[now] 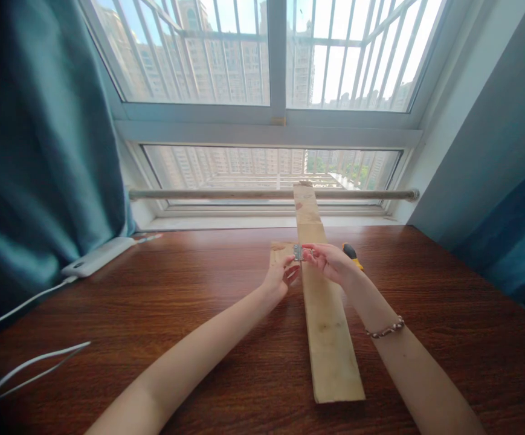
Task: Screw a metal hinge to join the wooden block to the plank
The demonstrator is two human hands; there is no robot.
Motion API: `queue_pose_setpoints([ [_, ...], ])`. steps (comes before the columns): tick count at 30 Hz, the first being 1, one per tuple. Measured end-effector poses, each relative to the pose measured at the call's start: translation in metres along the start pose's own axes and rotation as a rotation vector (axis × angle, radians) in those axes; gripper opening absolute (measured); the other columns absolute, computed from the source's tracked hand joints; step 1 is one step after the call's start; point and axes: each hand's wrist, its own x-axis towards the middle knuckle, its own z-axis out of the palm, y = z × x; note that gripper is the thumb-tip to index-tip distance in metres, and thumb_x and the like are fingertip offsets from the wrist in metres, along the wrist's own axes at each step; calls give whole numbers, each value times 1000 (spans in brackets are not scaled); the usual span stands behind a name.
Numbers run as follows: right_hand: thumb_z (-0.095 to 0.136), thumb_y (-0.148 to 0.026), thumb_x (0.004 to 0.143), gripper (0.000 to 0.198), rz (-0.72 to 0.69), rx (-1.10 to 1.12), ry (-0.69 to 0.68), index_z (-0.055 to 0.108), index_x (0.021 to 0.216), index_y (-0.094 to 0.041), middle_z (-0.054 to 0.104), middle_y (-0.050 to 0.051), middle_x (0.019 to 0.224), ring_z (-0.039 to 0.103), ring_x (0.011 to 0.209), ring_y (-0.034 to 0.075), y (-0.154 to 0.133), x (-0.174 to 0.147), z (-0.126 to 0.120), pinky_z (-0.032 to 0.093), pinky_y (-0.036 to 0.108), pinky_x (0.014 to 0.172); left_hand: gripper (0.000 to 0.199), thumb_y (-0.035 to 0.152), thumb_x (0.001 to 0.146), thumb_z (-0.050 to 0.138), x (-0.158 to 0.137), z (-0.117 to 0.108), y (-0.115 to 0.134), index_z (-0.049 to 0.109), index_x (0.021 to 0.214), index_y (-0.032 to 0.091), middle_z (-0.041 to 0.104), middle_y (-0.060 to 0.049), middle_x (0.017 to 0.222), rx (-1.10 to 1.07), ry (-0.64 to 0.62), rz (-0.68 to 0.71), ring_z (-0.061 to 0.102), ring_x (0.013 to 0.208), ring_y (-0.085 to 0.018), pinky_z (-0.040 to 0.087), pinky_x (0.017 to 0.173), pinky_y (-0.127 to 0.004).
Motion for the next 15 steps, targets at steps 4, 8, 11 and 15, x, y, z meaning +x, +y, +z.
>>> queue_pose_setpoints([
  [4, 56, 3, 73, 28, 12, -19, 14, 58, 97, -12, 71, 10, 90, 68, 87, 15, -3, -5, 2, 58, 19, 74, 12, 15, 62, 71, 1, -1, 0, 61, 69, 16, 65, 0, 70, 1, -11, 2, 57, 53, -9, 44, 56, -22],
  [8, 60, -1, 74, 27, -98, -55, 51, 54, 97, -14, 71, 12, 88, 68, 91, 21, -3, -8, 7, 59, 27, 75, 14, 16, 62, 72, 1, -1, 0, 61, 69, 16, 65, 0, 69, 1, -15, 3, 57, 52, -9, 45, 58, -22],
  [11, 67, -7, 72, 20, -145, -134, 152, 54, 85, -15, 71, 13, 86, 70, 80, 20, -2, -7, 7, 59, 23, 65, 14, 15, 62, 71, 0, -1, 0, 60, 70, 17, 65, 1, 67, -2, -15, 12, 56, 51, -8, 45, 58, -22],
  [15, 74, -20, 66, 20, -231, -332, 256, 57, 75, -14, 72, 10, 77, 68, 64, 16, 0, -5, 3, 55, 21, 56, 14, 13, 63, 70, -1, 1, 0, 59, 70, 17, 64, 2, 66, -13, 5, 8, 56, 50, -8, 44, 56, -21],
])
